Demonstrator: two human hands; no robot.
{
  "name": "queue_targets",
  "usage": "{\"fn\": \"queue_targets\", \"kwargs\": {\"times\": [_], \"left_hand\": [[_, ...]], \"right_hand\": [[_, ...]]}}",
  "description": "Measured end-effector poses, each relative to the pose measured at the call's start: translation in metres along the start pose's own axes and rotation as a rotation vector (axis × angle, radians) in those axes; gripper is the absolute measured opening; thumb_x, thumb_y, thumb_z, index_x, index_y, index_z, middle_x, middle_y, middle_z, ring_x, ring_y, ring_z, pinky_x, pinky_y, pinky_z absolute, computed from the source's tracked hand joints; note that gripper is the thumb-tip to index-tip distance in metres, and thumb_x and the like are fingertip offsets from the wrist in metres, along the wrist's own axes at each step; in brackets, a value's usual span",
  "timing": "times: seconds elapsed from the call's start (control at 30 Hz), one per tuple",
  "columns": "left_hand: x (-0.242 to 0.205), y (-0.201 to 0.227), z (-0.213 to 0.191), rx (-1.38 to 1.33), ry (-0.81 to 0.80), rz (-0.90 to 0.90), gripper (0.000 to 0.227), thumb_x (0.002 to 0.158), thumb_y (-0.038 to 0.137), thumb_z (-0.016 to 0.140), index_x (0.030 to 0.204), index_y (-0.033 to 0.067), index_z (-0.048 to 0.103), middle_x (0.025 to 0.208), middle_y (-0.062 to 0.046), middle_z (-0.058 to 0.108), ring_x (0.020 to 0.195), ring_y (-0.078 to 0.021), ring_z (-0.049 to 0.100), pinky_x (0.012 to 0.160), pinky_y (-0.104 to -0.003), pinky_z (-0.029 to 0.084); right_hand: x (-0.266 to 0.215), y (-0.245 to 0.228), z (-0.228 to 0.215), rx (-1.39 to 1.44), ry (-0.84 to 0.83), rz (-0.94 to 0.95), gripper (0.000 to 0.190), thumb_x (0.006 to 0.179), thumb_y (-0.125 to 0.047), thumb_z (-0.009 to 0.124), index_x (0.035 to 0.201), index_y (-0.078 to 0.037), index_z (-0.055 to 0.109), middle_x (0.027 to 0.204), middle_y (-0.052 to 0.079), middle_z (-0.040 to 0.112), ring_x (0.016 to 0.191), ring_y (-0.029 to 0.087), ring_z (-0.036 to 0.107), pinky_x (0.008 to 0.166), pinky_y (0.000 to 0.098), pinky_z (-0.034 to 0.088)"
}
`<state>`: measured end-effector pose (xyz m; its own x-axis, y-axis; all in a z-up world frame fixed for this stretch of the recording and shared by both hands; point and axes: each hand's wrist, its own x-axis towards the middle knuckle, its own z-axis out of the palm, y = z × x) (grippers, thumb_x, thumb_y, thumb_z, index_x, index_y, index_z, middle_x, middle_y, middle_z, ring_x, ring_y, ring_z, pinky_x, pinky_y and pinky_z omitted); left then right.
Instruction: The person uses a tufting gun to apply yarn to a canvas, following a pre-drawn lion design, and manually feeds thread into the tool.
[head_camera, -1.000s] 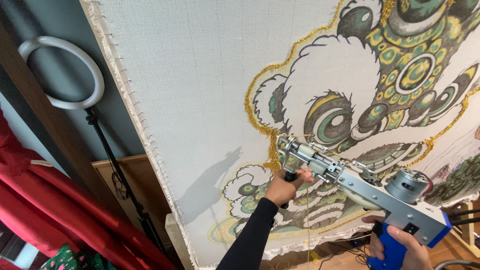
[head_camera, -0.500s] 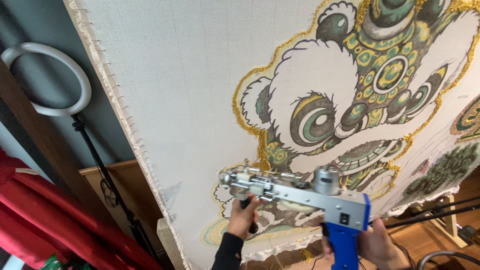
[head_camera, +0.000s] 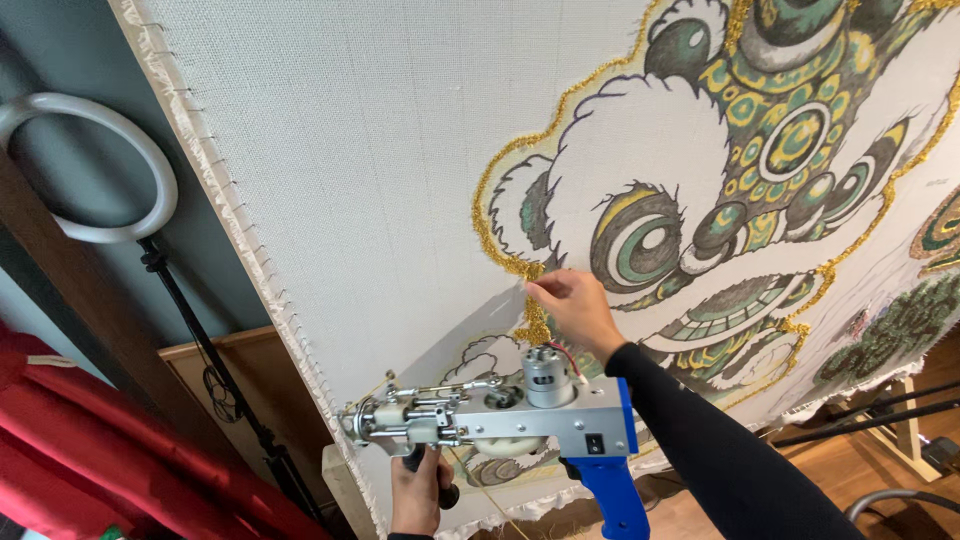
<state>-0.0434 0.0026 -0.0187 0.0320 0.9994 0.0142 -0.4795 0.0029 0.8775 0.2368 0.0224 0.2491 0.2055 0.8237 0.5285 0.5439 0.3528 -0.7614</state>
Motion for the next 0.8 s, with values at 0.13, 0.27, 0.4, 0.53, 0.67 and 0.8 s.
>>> {"fn": "queue_targets", "kwargs": {"times": [0.13,0.27,0.4,0.53,0.67,0.8], "left_hand": [[-0.012,0.016,0.004,-0.095,0.075,-0.016,0.018,0.096,0.011,0.065,0.087,0.0001,0.054,0.053,-0.006,0.046,0.041,-0.0167,0.041,0.042,-0.033,0.033],[-0.017,0.031,0.012,-0.102,0.117,-0.038,0.013,0.095,0.011,0.063,0.09,0.0023,0.055,0.058,-0.005,0.046,0.044,-0.0174,0.043,0.043,-0.035,0.034],[-0.017,0.032,0.017,-0.129,0.118,-0.033,0.014,0.096,0.011,0.064,0.091,0.0024,0.054,0.063,-0.004,0.045,0.046,-0.0166,0.042,0.043,-0.035,0.033],[-0.013,0.021,0.011,-0.121,0.09,-0.045,0.017,0.097,0.009,0.062,0.084,0.0009,0.054,0.059,-0.005,0.047,0.046,-0.0166,0.042,0.044,-0.034,0.033],[-0.008,0.008,0.006,-0.146,0.024,0.013,0.02,0.097,0.006,0.06,0.078,-0.0006,0.054,0.055,-0.007,0.049,0.045,-0.0168,0.042,0.045,-0.034,0.035],[-0.01,0.006,0.007,-0.166,-0.011,0.009,0.022,0.097,0.008,0.06,0.077,-0.0007,0.055,0.055,-0.007,0.049,0.045,-0.0167,0.042,0.046,-0.034,0.035]], "right_hand": [[0.006,-0.02,0.015,-0.103,0.056,0.066,0.029,0.089,-0.025,0.077,0.098,0.003,0.077,0.084,0.012,0.078,0.073,0.016,0.074,0.069,0.0303,0.059],[0.011,-0.019,0.022,-0.123,0.161,0.027,0.023,0.088,-0.018,0.075,0.094,0.004,0.076,0.079,0.012,0.076,0.07,0.018,0.074,0.067,0.0312,0.056],[0.009,-0.003,0.023,-0.124,0.172,-0.034,0.018,0.086,-0.014,0.073,0.088,0.004,0.073,0.075,0.011,0.074,0.068,0.017,0.071,0.065,0.0304,0.055],[-0.003,0.009,0.014,-0.061,0.107,-0.027,0.018,0.085,-0.015,0.073,0.083,0.003,0.069,0.075,0.009,0.073,0.071,0.012,0.07,0.067,0.0281,0.056],[-0.005,0.004,0.012,0.005,0.107,-0.051,0.019,0.085,-0.016,0.075,0.085,0.002,0.068,0.077,0.008,0.074,0.073,0.01,0.071,0.069,0.0269,0.057],[0.006,-0.008,0.019,-0.054,0.191,-0.048,0.019,0.087,-0.018,0.076,0.091,0.0,0.073,0.079,0.006,0.076,0.071,0.011,0.073,0.067,0.0269,0.058]]}}
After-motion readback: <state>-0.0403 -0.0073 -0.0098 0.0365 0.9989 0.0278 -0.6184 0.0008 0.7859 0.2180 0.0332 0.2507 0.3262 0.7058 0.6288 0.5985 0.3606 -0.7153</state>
